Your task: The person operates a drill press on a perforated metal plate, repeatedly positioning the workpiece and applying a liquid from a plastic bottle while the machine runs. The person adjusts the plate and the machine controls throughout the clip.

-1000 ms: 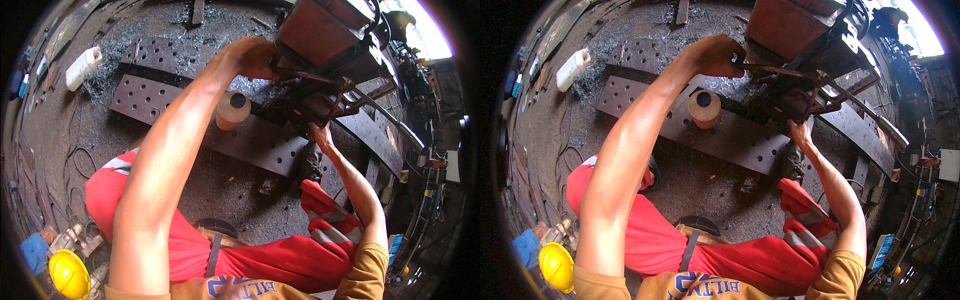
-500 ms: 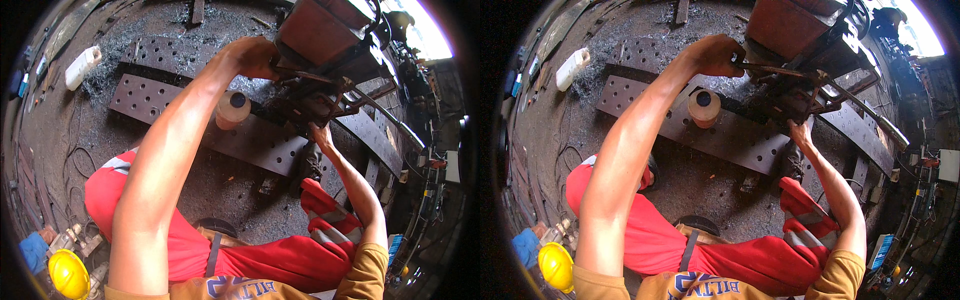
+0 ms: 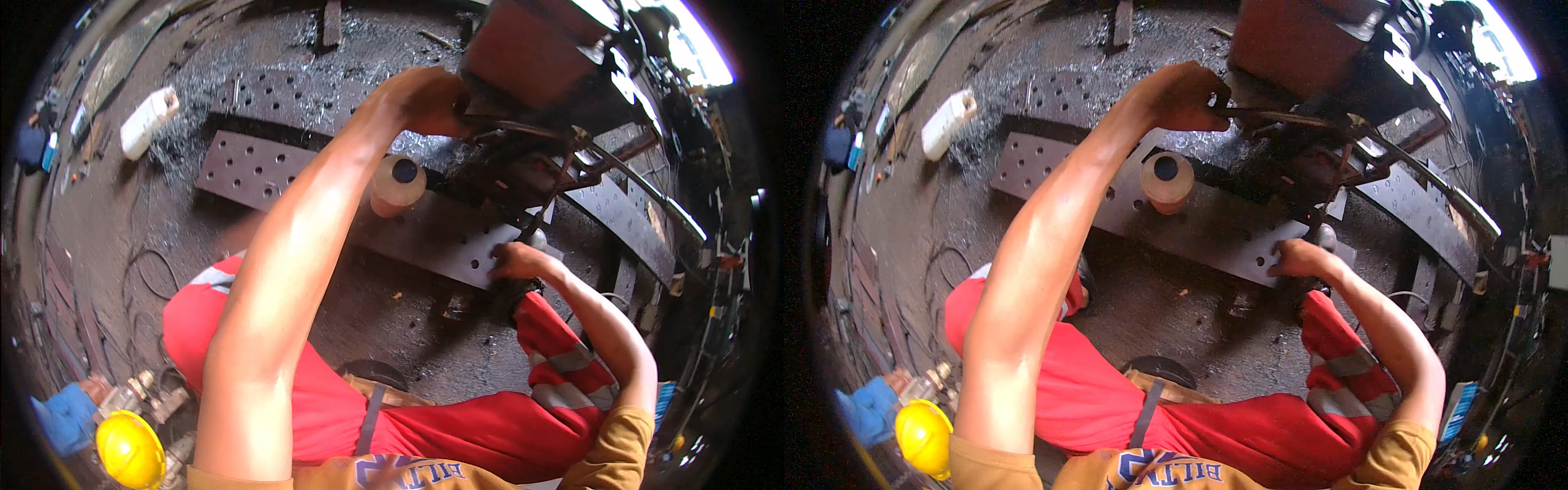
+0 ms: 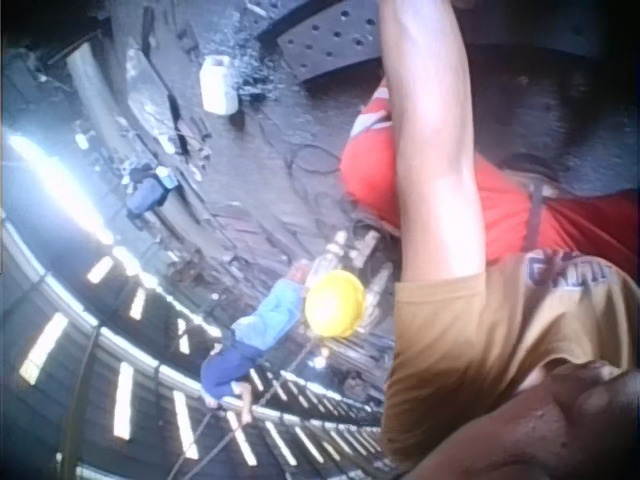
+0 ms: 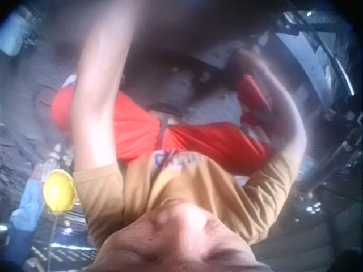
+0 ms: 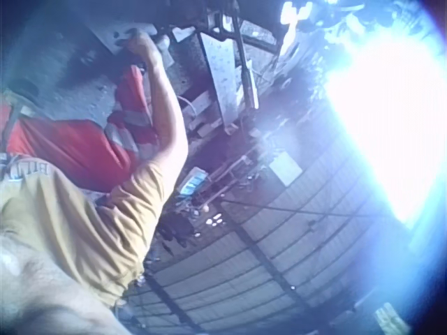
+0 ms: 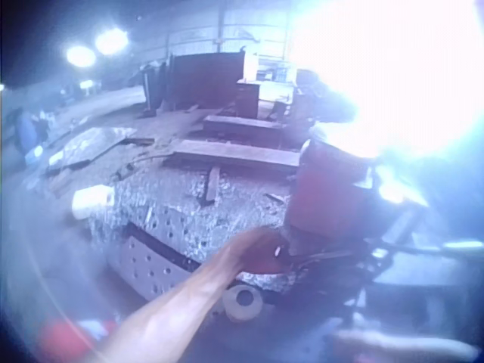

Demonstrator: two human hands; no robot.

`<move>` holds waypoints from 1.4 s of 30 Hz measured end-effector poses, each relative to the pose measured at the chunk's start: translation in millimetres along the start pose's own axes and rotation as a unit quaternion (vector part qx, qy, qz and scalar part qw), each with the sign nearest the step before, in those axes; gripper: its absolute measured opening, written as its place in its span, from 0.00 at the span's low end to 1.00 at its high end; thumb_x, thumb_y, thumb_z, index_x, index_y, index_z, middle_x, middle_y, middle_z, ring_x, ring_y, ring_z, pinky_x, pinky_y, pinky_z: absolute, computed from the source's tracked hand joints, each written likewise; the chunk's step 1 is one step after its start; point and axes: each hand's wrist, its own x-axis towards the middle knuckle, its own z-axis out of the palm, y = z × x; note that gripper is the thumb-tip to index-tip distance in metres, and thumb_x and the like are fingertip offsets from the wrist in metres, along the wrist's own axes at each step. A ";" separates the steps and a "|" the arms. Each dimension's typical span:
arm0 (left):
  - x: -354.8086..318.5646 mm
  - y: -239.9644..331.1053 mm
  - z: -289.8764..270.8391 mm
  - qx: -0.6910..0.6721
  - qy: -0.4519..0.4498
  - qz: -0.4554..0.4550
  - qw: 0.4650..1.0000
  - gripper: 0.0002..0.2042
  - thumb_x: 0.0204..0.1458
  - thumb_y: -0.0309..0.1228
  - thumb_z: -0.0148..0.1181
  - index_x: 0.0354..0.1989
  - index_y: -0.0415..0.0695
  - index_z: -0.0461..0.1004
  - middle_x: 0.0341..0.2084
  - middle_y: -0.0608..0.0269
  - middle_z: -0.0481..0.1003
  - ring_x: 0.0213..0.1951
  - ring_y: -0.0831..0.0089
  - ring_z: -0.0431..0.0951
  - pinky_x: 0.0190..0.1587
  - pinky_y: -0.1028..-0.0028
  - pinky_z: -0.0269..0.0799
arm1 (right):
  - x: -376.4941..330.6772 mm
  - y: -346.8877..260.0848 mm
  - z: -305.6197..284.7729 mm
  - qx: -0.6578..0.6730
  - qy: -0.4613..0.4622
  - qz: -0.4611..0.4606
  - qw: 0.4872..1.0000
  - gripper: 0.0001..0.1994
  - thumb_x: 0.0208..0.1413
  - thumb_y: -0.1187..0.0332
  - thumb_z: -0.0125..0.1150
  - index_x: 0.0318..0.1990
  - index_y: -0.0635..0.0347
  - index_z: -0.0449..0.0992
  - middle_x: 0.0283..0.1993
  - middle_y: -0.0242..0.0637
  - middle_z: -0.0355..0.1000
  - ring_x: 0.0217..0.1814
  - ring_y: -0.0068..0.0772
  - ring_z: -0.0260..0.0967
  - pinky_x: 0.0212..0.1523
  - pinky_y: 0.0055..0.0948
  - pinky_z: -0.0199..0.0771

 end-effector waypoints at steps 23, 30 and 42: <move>3.7 9.0 -2.1 0.028 -0.022 -0.051 0.998 0.17 0.43 0.47 0.67 0.34 0.48 0.83 0.23 0.48 0.79 0.29 0.52 0.81 0.36 0.59 0.74 | 174.2 -193.7 35.6 0.405 0.638 -0.202 0.623 0.48 0.36 0.65 0.82 0.65 0.63 0.56 0.61 0.51 0.66 0.65 0.48 0.65 0.63 0.45 0.66; 6.6 6.5 4.7 0.025 -0.015 -0.028 0.999 0.16 0.45 0.46 0.66 0.33 0.45 0.82 0.21 0.48 0.78 0.25 0.54 0.80 0.32 0.60 0.72 | 177.7 -186.9 70.1 0.579 0.536 -0.175 0.589 0.46 0.40 0.59 0.80 0.66 0.63 0.58 0.65 0.52 0.65 0.67 0.50 0.64 0.65 0.44 0.66; 3.9 3.9 3.9 0.041 -0.008 -0.024 0.999 0.17 0.46 0.46 0.66 0.34 0.46 0.82 0.26 0.47 0.80 0.32 0.51 0.82 0.38 0.60 0.76 | 180.0 -163.9 91.3 0.768 0.350 -0.135 0.519 0.37 0.51 0.53 0.71 0.64 0.62 0.64 0.58 0.45 0.71 0.59 0.41 0.70 0.60 0.41 0.70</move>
